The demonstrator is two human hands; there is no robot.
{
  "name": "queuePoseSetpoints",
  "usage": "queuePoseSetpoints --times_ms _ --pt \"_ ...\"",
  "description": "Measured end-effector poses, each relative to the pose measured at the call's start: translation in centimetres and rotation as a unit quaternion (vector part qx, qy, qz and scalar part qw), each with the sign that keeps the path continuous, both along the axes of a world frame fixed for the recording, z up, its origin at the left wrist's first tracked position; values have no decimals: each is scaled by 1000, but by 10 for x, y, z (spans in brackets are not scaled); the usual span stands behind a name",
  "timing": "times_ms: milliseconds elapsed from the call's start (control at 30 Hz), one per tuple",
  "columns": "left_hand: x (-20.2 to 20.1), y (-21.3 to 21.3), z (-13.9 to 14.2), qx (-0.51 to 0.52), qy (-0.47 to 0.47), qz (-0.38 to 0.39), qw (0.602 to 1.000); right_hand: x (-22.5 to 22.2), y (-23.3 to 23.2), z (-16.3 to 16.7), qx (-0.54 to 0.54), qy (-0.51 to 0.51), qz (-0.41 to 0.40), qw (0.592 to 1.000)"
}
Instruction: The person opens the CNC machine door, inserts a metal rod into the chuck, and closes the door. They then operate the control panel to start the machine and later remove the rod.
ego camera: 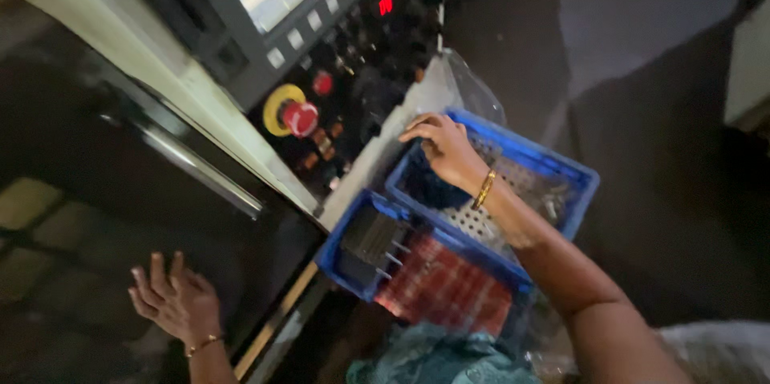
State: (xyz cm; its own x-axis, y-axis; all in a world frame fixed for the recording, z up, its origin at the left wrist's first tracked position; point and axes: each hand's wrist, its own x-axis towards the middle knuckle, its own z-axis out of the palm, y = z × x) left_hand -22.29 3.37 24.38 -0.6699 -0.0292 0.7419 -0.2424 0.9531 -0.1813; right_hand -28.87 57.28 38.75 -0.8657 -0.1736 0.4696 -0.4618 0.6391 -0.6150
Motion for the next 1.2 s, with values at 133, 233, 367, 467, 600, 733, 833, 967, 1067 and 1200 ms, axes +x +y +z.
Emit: queuePoseSetpoints --times_ms 133,233,367,467,600,733,833,967,1067,1200 --pt "-2 -8 -15 6 9 -43 999 -17 50 -85 -18 -113 -97 989" --pt "4 -17 -25 -8 -9 -40 999 -17 65 -140 87 -194 -156 965" --pt "3 -25 -31 -35 -14 -32 999 -28 49 -184 181 -246 -188 933" --pt "1 -23 -30 -12 -15 -41 999 -27 34 -205 250 -228 -225 914" --pt "0 -17 -19 71 -17 -78 994 -23 36 -223 307 -117 -264 907" --pt "11 6 -6 210 -32 -103 972 -29 67 -218 -15 -133 -219 966" --pt "32 61 -5 223 10 -169 960 -20 84 -189 -379 -217 -77 896" --pt "54 192 -24 374 -137 -343 851 41 80 -131 -513 -270 205 789" --pt "56 263 -38 592 -230 -527 565 86 46 -99 -378 -156 354 841" --pt "51 317 -87 696 -332 -545 330 108 -35 -119 -307 192 457 813"
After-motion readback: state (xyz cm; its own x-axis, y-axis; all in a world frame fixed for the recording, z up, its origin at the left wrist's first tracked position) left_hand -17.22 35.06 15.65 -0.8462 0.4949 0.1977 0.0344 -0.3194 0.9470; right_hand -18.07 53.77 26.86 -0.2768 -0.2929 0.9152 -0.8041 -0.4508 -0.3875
